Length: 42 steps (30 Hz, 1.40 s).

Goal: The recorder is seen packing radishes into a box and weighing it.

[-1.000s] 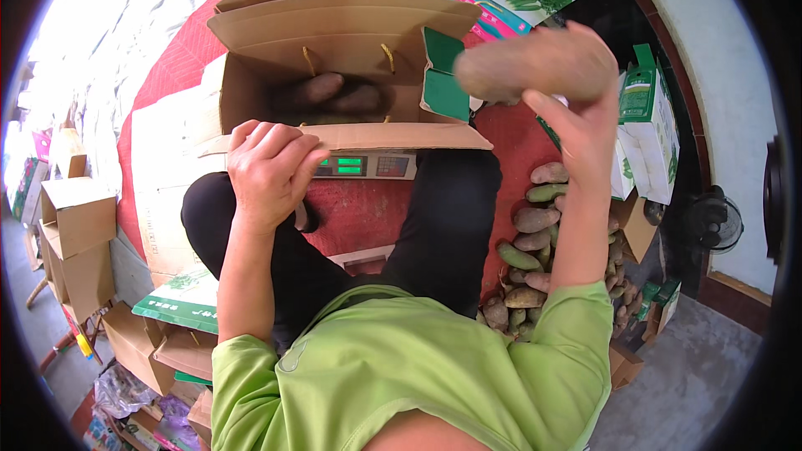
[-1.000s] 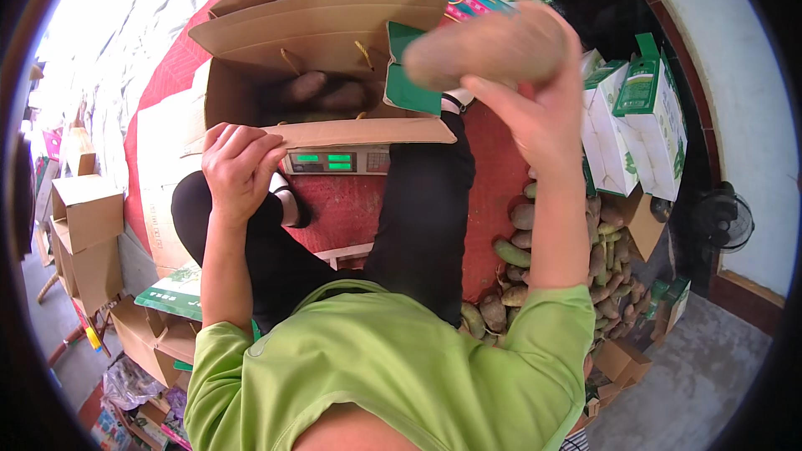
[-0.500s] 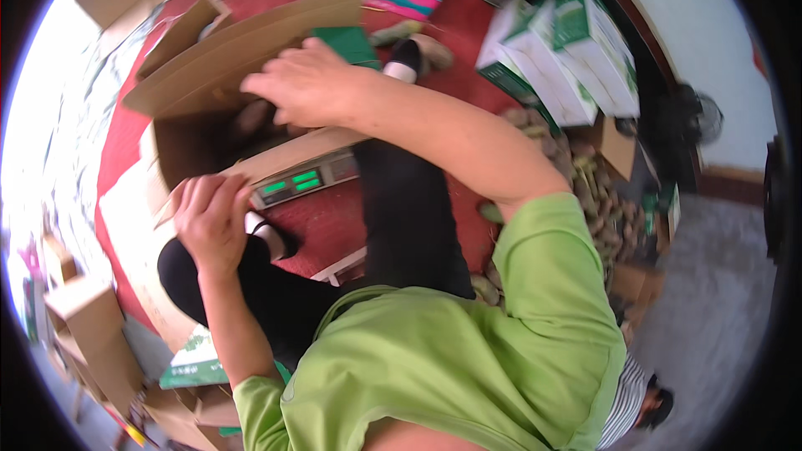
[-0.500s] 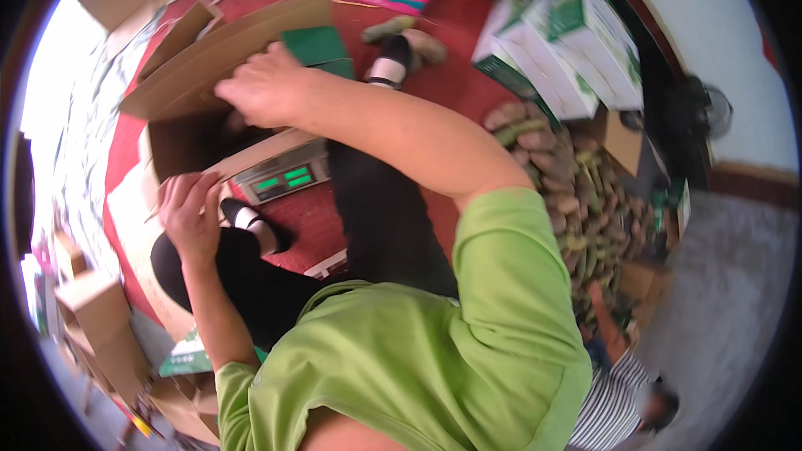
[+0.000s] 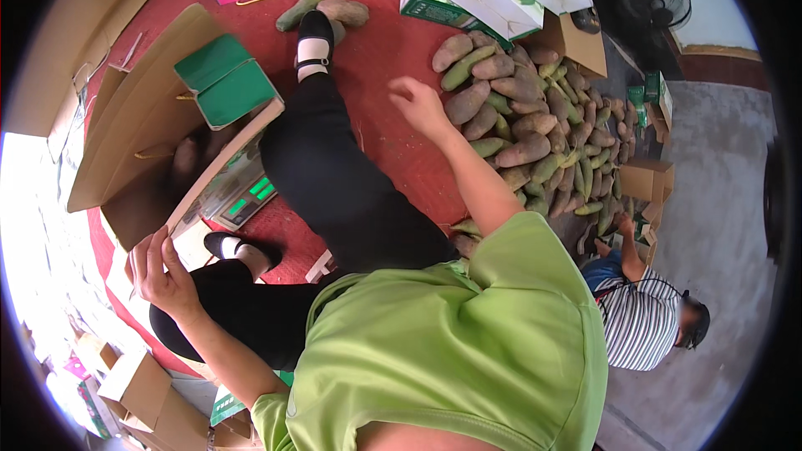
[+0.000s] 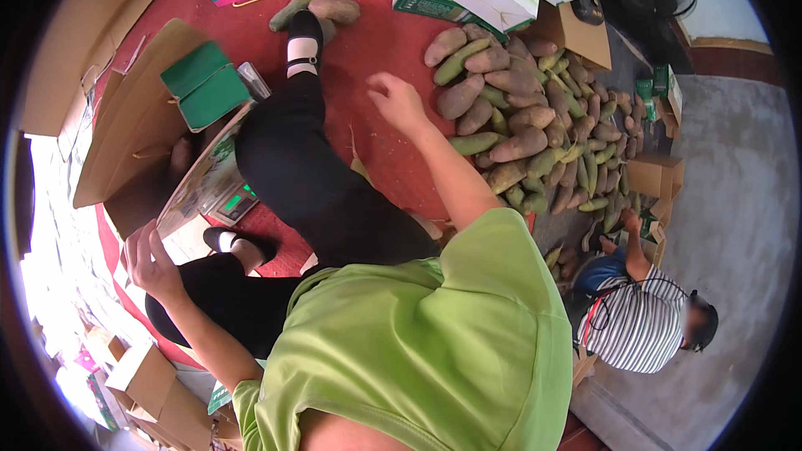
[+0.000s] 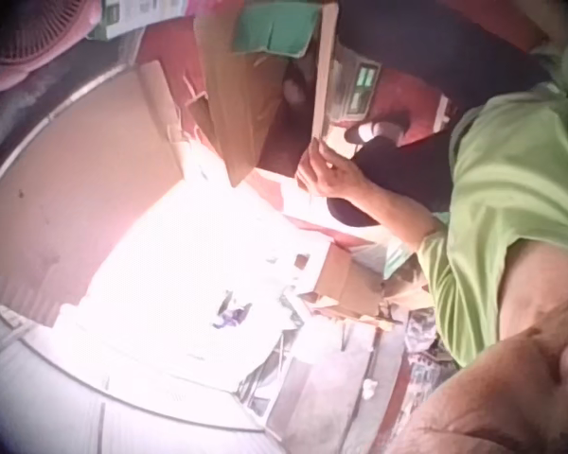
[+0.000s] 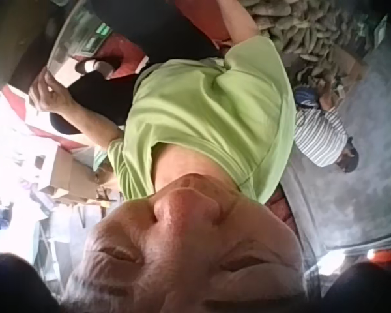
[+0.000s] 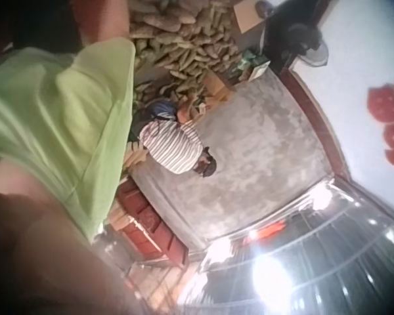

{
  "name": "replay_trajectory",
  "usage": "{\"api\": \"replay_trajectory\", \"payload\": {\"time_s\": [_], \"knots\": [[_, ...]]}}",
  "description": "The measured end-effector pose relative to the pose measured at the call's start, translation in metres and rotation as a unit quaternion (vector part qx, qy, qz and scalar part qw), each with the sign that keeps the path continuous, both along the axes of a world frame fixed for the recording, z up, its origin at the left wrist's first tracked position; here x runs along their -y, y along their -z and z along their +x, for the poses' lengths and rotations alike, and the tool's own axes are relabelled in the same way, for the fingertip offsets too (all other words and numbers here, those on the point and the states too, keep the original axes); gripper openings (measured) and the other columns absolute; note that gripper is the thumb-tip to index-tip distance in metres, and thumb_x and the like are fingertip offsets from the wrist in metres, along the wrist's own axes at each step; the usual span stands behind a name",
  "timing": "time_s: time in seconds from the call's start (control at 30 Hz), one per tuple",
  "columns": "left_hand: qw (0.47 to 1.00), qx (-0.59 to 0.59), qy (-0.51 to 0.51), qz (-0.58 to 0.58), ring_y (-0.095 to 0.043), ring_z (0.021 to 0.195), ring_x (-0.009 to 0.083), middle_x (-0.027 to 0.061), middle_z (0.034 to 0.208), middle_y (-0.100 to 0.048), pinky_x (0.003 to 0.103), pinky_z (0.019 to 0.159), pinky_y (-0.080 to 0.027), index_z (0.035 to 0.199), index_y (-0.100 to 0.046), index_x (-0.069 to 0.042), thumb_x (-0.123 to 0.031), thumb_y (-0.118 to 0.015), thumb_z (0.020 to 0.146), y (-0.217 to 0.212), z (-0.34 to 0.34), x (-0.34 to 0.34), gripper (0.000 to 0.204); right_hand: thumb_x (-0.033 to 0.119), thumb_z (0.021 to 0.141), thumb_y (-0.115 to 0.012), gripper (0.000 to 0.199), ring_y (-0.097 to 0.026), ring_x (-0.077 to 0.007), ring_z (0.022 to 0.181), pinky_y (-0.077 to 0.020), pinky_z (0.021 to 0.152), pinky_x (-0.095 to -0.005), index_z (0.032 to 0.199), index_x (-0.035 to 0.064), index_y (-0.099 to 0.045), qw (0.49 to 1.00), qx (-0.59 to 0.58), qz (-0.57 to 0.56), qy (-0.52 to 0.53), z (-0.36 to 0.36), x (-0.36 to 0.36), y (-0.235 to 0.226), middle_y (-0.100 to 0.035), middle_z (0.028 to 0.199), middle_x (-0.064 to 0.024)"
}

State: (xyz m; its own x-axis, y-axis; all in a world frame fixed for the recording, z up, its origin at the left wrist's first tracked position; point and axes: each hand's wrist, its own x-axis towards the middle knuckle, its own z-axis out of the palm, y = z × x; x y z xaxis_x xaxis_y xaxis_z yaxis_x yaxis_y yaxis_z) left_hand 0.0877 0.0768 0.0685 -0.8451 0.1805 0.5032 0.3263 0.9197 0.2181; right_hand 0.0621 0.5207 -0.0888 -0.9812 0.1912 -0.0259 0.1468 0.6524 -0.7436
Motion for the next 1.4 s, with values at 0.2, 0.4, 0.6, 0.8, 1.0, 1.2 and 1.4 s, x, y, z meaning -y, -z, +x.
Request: {"api": "replay_trajectory", "payload": {"time_s": [0.2, 0.4, 0.6, 0.8, 1.0, 1.2, 1.4], "knots": [[1.0, 0.003, 0.007, -0.005, -0.062, 0.079, 0.0219, 0.0073, 0.084, -0.067, 0.033, 0.077, -0.044, 0.089, -0.07, -0.002, -0.013, -0.059, 0.09, 0.004, 0.001, 0.003, 0.015, 0.018, 0.075, -0.067, 0.031, -0.064, -0.0336, 0.092, -0.0503, 0.08, -0.0408, 0.103, 0.0042, -0.065, 0.95, 0.25, 0.126, 0.139, 0.133, -0.108, 0.094, -0.068, 0.093, -0.0175], [1.0, 0.006, 0.01, -0.016, -0.063, 0.083, 0.0227, 0.0078, 0.088, -0.068, 0.034, 0.079, -0.045, 0.09, -0.07, -0.002, -0.017, -0.055, 0.093, 0.013, -0.004, 0.012, 0.022, 0.02, 0.077, -0.064, 0.023, -0.064, -0.035, 0.089, -0.0506, 0.08, -0.0438, 0.097, 0.0076, -0.066, 0.879, 0.308, 0.221, 0.289, 0.203, -0.192, 0.094, -0.068, 0.092, -0.0159], [0.999, 0.006, -0.003, -0.044, -0.062, 0.086, 0.0249, 0.0086, 0.088, -0.067, 0.036, 0.081, -0.046, 0.09, -0.069, -0.001, -0.016, -0.052, 0.094, 0.004, 0.004, 0.014, 0.023, 0.025, 0.078, -0.067, 0.049, -0.045, -0.0332, 0.121, -0.0475, 0.093, -0.0441, 0.124, 0.0193, -0.05, 0.818, 0.321, 0.375, 0.295, 0.192, -0.235, 0.043, -0.047, 0.131, -0.0088], [0.998, 0.049, -0.041, -0.006, -0.061, 0.088, 0.0273, 0.014, 0.089, -0.065, 0.037, 0.083, -0.044, 0.088, -0.068, 0.001, -0.007, -0.055, 0.087, 0.001, 0.012, -0.006, 0.016, 0.037, 0.066, -0.076, 0.082, -0.04, -0.0356, 0.128, -0.036, 0.104, -0.045, 0.136, 0.0109, -0.041, 0.833, 0.329, 0.365, 0.256, 0.217, -0.303, 0.062, -0.042, 0.138, -0.0178], [0.999, 0.03, -0.035, -0.027, -0.062, 0.082, 0.0271, 0.0127, 0.086, -0.064, 0.035, 0.08, -0.043, 0.085, -0.068, 0.0, -0.01, -0.057, 0.086, -0.006, 0.01, -0.019, 0.015, 0.039, 0.067, -0.078, 0.095, -0.035, -0.037, 0.131, -0.0317, 0.108, -0.0456, 0.144, 0.0097, -0.031, 0.848, 0.376, 0.281, 0.244, 0.208, -0.313, 0.067, -0.037, 0.143, -0.0195], [0.998, 0.03, -0.061, -0.018, -0.061, 0.085, 0.0259, 0.0117, 0.088, -0.065, 0.036, 0.082, -0.043, 0.086, -0.069, -0.001, -0.018, -0.056, 0.09, 0.003, 0.014, -0.012, 0.022, 0.042, 0.071, -0.077, 0.075, -0.042, -0.0357, 0.123, -0.0408, 0.102, -0.0429, 0.13, 0.007, -0.047, 0.792, 0.428, 0.366, 0.235, 0.178, -0.27, 0.039, -0.043, 0.133, -0.0174], [0.997, 0.031, -0.06, -0.036, -0.061, 0.087, 0.0259, 0.0117, 0.088, -0.065, 0.037, 0.083, -0.043, 0.087, -0.069, -0.001, -0.016, -0.055, 0.089, 0.006, 0.013, -0.012, 0.021, 0.035, 0.065, -0.082, 0.078, -0.046, -0.0353, 0.122, -0.0472, 0.095, -0.0428, 0.129, 0.0053, -0.046, 0.762, 0.504, 0.362, 0.185, 0.169, -0.277, 0.023, -0.046, 0.13, -0.0156]]}}
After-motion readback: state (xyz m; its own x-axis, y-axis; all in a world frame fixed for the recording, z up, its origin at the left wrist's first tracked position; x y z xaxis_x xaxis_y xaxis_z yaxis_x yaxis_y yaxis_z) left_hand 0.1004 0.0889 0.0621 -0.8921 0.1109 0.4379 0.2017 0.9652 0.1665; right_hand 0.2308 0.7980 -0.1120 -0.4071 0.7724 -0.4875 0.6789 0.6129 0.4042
